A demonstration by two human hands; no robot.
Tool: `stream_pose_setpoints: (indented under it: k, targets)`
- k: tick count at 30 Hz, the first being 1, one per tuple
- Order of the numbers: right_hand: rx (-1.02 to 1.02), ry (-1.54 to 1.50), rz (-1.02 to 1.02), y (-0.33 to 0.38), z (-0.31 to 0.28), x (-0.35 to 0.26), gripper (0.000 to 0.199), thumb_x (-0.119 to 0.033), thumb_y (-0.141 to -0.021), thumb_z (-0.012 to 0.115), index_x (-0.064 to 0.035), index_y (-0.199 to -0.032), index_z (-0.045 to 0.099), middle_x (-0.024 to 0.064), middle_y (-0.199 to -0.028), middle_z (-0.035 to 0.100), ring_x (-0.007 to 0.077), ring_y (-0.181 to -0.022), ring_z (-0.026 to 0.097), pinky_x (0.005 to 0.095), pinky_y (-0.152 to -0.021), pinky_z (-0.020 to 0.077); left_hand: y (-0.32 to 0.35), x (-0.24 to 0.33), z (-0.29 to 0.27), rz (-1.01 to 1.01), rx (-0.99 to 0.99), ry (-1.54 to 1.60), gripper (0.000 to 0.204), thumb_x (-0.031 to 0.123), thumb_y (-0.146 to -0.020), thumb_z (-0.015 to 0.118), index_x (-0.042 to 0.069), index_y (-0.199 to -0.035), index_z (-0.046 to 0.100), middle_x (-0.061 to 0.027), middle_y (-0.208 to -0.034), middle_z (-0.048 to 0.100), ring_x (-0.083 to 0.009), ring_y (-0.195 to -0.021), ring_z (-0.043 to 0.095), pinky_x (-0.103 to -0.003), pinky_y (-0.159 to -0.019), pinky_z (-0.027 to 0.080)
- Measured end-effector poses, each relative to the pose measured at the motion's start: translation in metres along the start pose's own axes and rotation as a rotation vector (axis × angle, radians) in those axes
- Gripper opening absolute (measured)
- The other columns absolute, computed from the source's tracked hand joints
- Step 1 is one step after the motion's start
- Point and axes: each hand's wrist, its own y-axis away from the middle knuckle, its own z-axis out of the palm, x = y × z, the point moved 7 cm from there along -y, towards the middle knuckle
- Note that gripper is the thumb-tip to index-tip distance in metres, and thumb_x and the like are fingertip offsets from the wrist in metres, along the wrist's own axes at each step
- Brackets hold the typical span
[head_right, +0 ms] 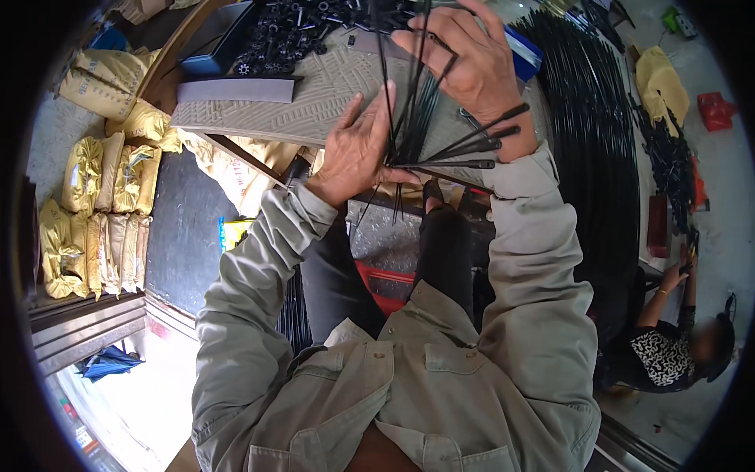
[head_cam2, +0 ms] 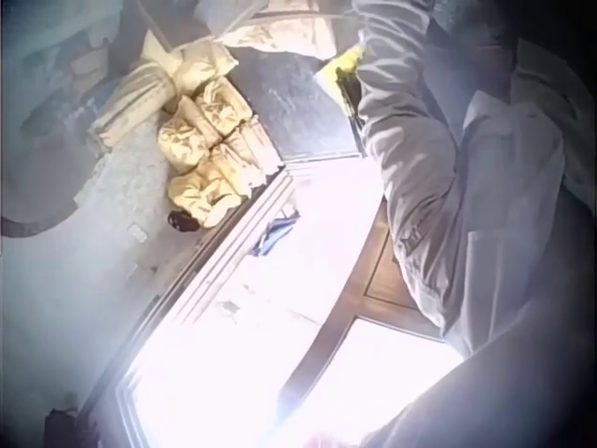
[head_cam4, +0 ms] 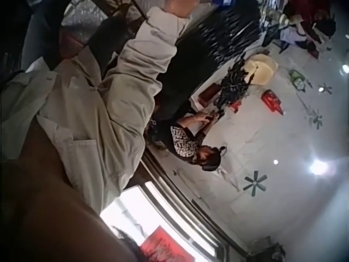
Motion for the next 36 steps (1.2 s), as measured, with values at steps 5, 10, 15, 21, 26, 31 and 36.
stream_pose_setpoints:
  k: [5, 10, 15, 21, 26, 31, 36]
  targets:
    - [0.019, -0.277, 0.030, -0.005, -0.001, 0.015, 0.015, -0.009, -0.072, 0.059, -0.0121, -0.087, 0.062, 0.0043, -0.093, 0.059, 0.0227, -0.092, 0.053, 0.0409, -0.095, 0.0340, 0.007, 0.004, 0.004, 0.045, 0.021, -0.112, 0.117, 0.062, -0.051, 0.064, -0.011, -0.129, 0.019, -0.0211, -0.126, 0.042, -0.0327, -0.112, 0.047, -0.044, -0.102, 0.022]
    - [-0.037, -0.350, -0.033, -0.002, 0.033, 0.029, 0.009, -0.013, -0.076, 0.060, -0.0079, -0.083, 0.057, 0.0069, -0.085, 0.059, 0.0247, -0.086, 0.055, 0.0351, -0.091, 0.0377, 0.009, 0.009, 0.007, 0.000, -0.021, -0.149, 0.117, 0.064, -0.051, 0.060, -0.010, -0.131, 0.016, -0.0241, -0.127, 0.039, -0.0317, -0.117, 0.042, -0.045, -0.101, 0.023]
    - [0.031, -0.423, -0.096, -0.004, 0.056, 0.045, 0.010, -0.012, -0.072, 0.059, -0.0057, -0.079, 0.056, 0.0068, -0.082, 0.058, 0.0230, -0.084, 0.055, 0.0342, -0.084, 0.0397, 0.008, 0.005, 0.010, -0.050, -0.164, -0.135, 0.118, 0.065, -0.050, 0.060, -0.009, -0.131, 0.018, -0.0244, -0.129, 0.037, -0.0315, -0.118, 0.041, -0.046, -0.101, 0.023]
    - [-0.016, -0.333, -0.050, -0.012, 0.096, 0.080, 0.029, -0.012, -0.070, 0.057, -0.0103, -0.099, 0.055, 0.0057, -0.083, 0.058, 0.0211, -0.090, 0.053, 0.0347, -0.084, 0.0384, 0.004, 0.007, 0.005, -0.008, -0.080, -0.202, 0.111, 0.064, -0.050, 0.060, -0.002, -0.133, 0.024, -0.0250, -0.132, 0.031, -0.0282, -0.123, 0.035, -0.045, -0.101, 0.023]
    - [-0.089, -0.106, -0.151, -0.009, 0.104, 0.049, 0.032, -0.013, -0.071, 0.056, -0.0121, -0.103, 0.056, 0.0064, -0.083, 0.058, 0.0214, -0.092, 0.053, 0.0321, -0.084, 0.0386, 0.003, 0.002, 0.008, -0.061, -0.055, -0.261, 0.100, 0.061, -0.053, 0.060, 0.008, -0.133, 0.030, -0.0197, -0.134, 0.032, -0.0261, -0.124, 0.034, -0.044, -0.100, 0.025]
    - [-0.254, -0.059, 0.091, 0.019, 0.114, 0.061, 0.026, -0.010, -0.070, 0.057, -0.0125, -0.095, 0.061, 0.0047, -0.095, 0.059, 0.0217, -0.098, 0.052, 0.0336, -0.086, 0.0377, -0.002, 0.012, 0.013, 0.005, -0.255, -0.320, 0.080, 0.055, -0.062, 0.059, 0.018, -0.131, 0.037, -0.0111, -0.135, 0.034, -0.0251, -0.123, 0.036, -0.041, -0.099, 0.029]
    - [-0.398, -0.593, -0.029, 0.040, 0.124, 0.022, 0.027, 0.002, -0.065, 0.055, -0.0138, -0.084, 0.065, 0.0037, -0.109, 0.057, 0.0227, -0.108, 0.048, 0.0337, -0.088, 0.0403, -0.012, 0.022, 0.021, 0.058, -0.319, -0.136, 0.070, 0.047, -0.068, 0.061, 0.017, -0.129, 0.040, -0.0086, -0.135, 0.035, -0.0247, -0.123, 0.035, -0.038, -0.099, 0.032]
